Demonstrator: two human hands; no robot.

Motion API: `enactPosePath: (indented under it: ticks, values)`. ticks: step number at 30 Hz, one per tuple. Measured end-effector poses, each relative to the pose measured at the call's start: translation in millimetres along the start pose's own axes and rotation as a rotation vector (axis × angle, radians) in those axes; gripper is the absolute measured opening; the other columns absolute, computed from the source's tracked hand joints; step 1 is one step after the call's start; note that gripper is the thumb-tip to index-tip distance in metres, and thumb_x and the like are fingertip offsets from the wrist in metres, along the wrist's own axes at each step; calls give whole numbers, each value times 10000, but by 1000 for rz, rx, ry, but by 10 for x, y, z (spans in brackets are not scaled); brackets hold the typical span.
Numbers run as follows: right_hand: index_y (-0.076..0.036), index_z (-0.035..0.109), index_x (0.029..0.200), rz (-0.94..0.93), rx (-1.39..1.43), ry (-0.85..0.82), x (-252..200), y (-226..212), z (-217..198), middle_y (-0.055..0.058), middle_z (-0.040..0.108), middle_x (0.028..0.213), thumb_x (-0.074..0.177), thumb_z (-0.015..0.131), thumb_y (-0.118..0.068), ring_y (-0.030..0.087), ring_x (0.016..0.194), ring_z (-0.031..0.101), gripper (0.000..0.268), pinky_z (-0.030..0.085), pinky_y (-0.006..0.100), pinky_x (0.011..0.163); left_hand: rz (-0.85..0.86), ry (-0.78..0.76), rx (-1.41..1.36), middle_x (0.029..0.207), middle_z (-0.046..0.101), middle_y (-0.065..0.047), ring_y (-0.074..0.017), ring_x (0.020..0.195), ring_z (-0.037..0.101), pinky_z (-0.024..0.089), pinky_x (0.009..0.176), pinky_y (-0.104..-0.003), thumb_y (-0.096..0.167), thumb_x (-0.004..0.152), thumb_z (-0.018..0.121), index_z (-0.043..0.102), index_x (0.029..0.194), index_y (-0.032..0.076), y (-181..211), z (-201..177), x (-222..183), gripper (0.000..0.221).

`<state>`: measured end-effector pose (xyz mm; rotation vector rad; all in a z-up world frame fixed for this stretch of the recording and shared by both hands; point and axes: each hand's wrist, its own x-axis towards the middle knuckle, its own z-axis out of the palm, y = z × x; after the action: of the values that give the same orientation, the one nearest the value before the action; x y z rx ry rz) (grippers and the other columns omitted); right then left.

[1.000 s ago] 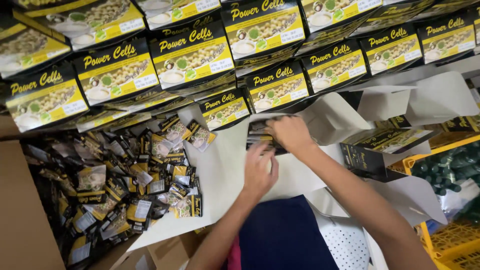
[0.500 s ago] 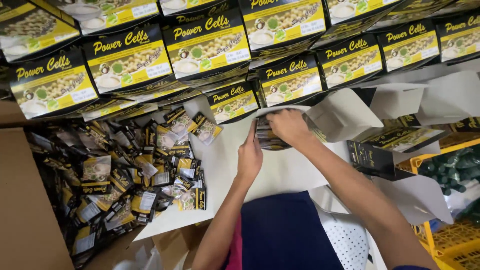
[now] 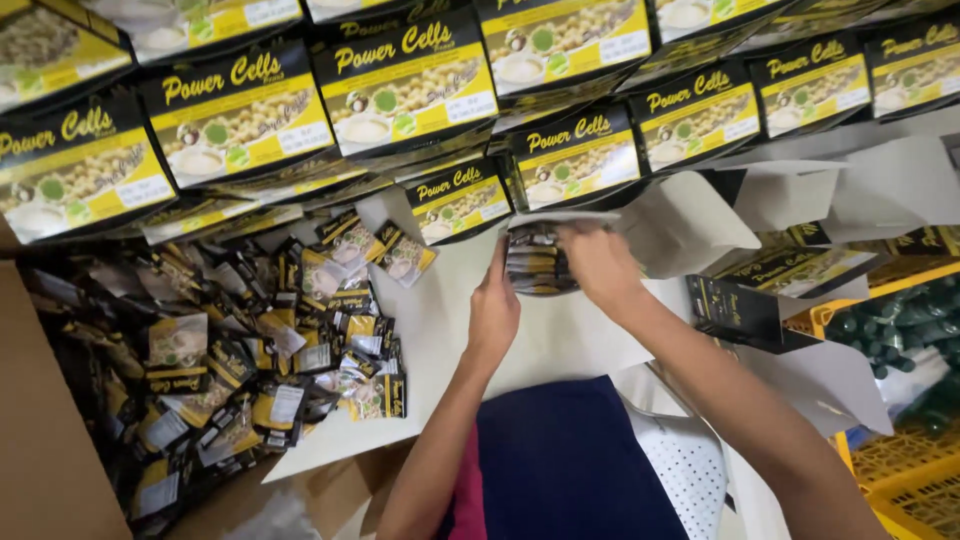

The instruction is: The person organizes small pouches by hand and places them into cardboard boxes.

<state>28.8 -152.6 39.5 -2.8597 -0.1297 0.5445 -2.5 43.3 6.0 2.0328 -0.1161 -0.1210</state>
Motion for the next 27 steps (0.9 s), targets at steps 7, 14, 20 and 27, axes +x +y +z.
enactPosePath:
  ticks: [7, 14, 20, 27]
  values:
    - [-84, 718, 921, -28, -203, 104, 315, 6, 148, 194, 730, 873, 820, 690, -65, 378, 829, 736, 106, 593, 484, 731, 39, -63, 8, 1227, 649, -337, -501, 1005, 667, 540, 817, -564, -83, 917, 475, 410, 1553, 145, 10, -121, 81, 679]
    - [-53, 693, 1032, -24, -250, -46, 435, -8, 282, 175, 717, 1015, 796, 683, -107, 350, 969, 718, 242, 581, 466, 835, -29, -149, -39, 1098, 662, -353, -514, 941, 670, 521, 753, -577, -53, 949, 464, 409, 1561, 142, 40, -243, 119, 645]
    - [-57, 707, 965, -207, -15, 138, -32, -59, 450, 217, 703, 1084, 762, 559, -97, 424, 1092, 664, 255, 538, 527, 881, -151, -178, -5, 892, 678, -327, -501, 868, 691, 523, 726, -578, 63, 1026, 466, 362, 1563, 118, 29, -316, -351, 550]
    - [-99, 676, 1173, 144, 31, -218, -256, -386, 104, 264, 708, 1098, 1040, 478, -231, 442, 1047, 685, 272, 538, 554, 905, 95, 7, -203, 1288, 678, -314, -471, 1085, 708, 596, 822, -496, 64, 1004, 650, 345, 1592, 102, -86, -270, -666, 664]
